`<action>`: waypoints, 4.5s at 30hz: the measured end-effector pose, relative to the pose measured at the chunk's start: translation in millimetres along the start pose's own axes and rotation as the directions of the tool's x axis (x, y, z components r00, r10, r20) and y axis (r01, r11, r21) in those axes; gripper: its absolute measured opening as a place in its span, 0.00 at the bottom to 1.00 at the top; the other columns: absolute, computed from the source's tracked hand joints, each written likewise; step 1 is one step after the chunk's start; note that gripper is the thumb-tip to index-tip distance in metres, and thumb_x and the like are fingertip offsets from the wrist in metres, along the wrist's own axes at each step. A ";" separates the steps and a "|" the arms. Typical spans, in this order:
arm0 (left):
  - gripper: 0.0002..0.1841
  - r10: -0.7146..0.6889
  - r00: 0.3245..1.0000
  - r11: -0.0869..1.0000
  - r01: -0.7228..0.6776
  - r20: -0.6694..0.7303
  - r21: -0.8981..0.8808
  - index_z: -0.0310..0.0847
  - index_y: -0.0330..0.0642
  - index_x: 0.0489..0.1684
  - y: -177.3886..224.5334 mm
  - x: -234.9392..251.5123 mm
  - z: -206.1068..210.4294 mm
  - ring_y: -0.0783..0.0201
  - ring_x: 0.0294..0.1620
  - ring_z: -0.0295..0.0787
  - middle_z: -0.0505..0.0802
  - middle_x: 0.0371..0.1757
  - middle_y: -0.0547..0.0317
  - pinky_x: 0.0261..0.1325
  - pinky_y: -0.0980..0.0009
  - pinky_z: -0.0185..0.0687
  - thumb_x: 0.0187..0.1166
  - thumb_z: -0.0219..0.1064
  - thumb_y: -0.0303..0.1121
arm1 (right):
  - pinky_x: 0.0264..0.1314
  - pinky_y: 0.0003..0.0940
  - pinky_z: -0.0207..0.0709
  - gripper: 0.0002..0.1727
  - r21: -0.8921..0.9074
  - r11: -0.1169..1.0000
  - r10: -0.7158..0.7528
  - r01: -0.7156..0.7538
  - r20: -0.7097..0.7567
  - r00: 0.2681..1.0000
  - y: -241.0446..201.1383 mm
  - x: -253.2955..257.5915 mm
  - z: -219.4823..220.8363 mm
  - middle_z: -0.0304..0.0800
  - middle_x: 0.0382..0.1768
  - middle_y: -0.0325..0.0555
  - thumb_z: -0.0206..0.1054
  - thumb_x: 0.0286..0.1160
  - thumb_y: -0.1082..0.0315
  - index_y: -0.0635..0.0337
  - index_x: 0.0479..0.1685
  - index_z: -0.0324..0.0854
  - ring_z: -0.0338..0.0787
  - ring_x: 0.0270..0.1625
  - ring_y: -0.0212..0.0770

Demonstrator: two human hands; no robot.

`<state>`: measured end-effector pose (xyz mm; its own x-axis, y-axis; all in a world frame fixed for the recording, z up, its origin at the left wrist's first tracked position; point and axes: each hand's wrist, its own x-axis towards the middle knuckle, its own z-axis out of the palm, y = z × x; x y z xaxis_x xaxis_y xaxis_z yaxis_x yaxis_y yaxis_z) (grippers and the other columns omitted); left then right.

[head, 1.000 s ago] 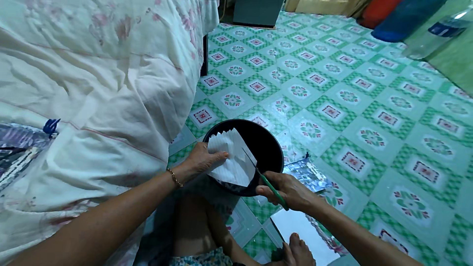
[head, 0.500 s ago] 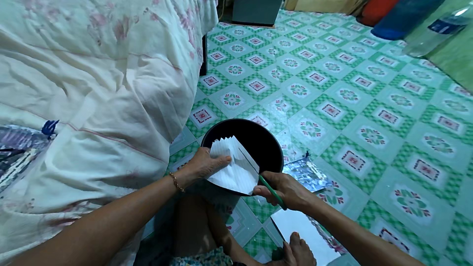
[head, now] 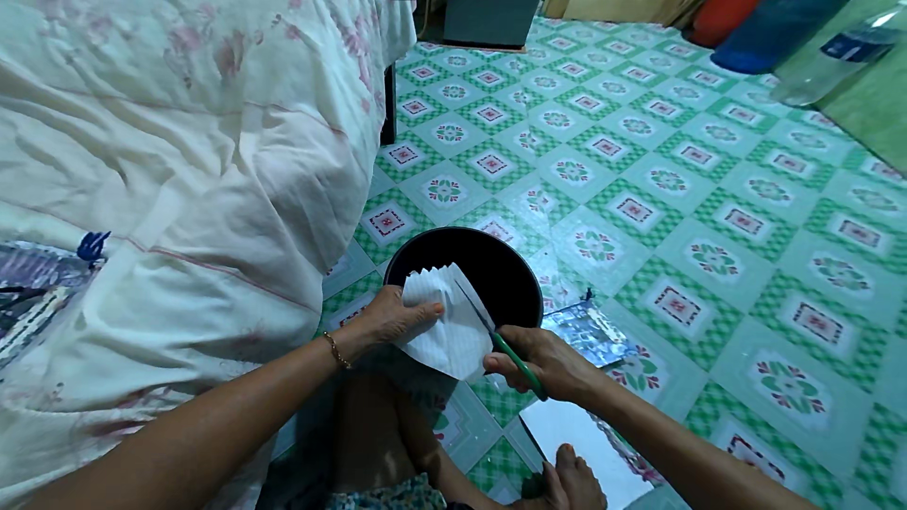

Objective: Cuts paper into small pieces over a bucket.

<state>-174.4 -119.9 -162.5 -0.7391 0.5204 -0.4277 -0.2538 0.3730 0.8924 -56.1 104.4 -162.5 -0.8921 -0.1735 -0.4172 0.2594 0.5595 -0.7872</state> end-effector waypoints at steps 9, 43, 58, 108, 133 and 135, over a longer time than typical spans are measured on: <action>0.04 -0.008 1.000 1.000 0.008 0.003 -0.024 0.84 0.34 0.43 1.8 -1.6 0.8 0.78 0.32 0.89 0.91 0.30 0.66 0.45 0.79 0.86 0.79 0.72 0.26 | 0.24 0.16 0.73 0.16 0.076 0.997 0.002 0.002 -0.042 0.999 -4.0 0.0 0.5 0.77 0.16 0.26 0.69 0.80 0.53 0.58 0.37 0.79 0.78 0.17 0.19; 0.14 -0.165 0.986 0.984 0.167 -0.038 0.065 0.78 0.32 0.59 9.1 7.8 -9.1 0.70 0.34 0.89 0.90 0.37 0.56 0.41 0.74 0.87 0.77 0.69 0.18 | 0.57 0.35 0.77 0.59 0.209 0.978 -0.072 0.017 0.259 0.963 15.4 -18.4 -26.7 0.74 0.72 0.56 0.73 0.66 0.43 0.64 0.91 0.41 0.80 0.62 0.40; 0.03 0.009 0.993 0.999 -0.014 -0.117 -0.034 0.84 0.33 0.45 17.9 12.3 -23.9 0.75 0.30 0.89 0.91 0.29 0.62 0.41 0.77 0.87 0.81 0.68 0.23 | 0.41 0.23 0.76 0.27 0.195 0.981 -0.023 0.012 0.054 0.998 6.2 -24.3 -20.3 0.82 0.38 0.38 0.61 0.84 0.54 0.69 0.68 0.74 0.81 0.35 0.25; 0.05 -0.016 0.973 0.994 -0.010 -0.230 -0.111 0.78 0.31 0.51 13.3 -0.9 1.3 0.73 0.30 0.91 0.92 0.32 0.62 0.39 0.76 0.89 0.86 0.62 0.24 | 0.29 0.17 0.78 0.09 0.548 0.829 -0.059 0.112 -0.114 0.992 1.5 -9.3 6.4 0.79 0.20 0.24 0.62 0.84 0.64 0.60 0.47 0.80 0.81 0.21 0.20; 0.03 0.018 0.992 1.000 -0.020 -0.123 -0.020 0.82 0.36 0.39 22.1 6.7 -15.6 0.76 0.28 0.90 0.92 0.27 0.66 0.40 0.78 0.89 0.81 0.65 0.19 | 0.32 0.18 0.77 0.19 0.408 0.902 -0.121 0.140 -0.073 0.990 5.2 4.9 9.8 0.78 0.25 0.27 0.64 0.81 0.54 0.63 0.54 0.76 0.81 0.24 0.21; 0.04 0.020 0.995 1.000 -0.022 -0.098 -0.018 0.82 0.37 0.38 21.1 6.3 -15.2 0.76 0.29 0.90 0.92 0.27 0.67 0.40 0.78 0.89 0.81 0.65 0.19 | 0.34 0.19 0.78 0.21 0.386 0.914 -0.117 0.129 -0.055 0.992 3.5 5.8 9.8 0.78 0.26 0.29 0.63 0.83 0.52 0.63 0.56 0.76 0.82 0.26 0.22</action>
<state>-194.0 -120.4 -144.1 -0.8017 0.4499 -0.3936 -0.2485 0.3479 0.9040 -56.7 97.4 -172.1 -0.9351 -0.1933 -0.2969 0.2646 0.1763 -0.9481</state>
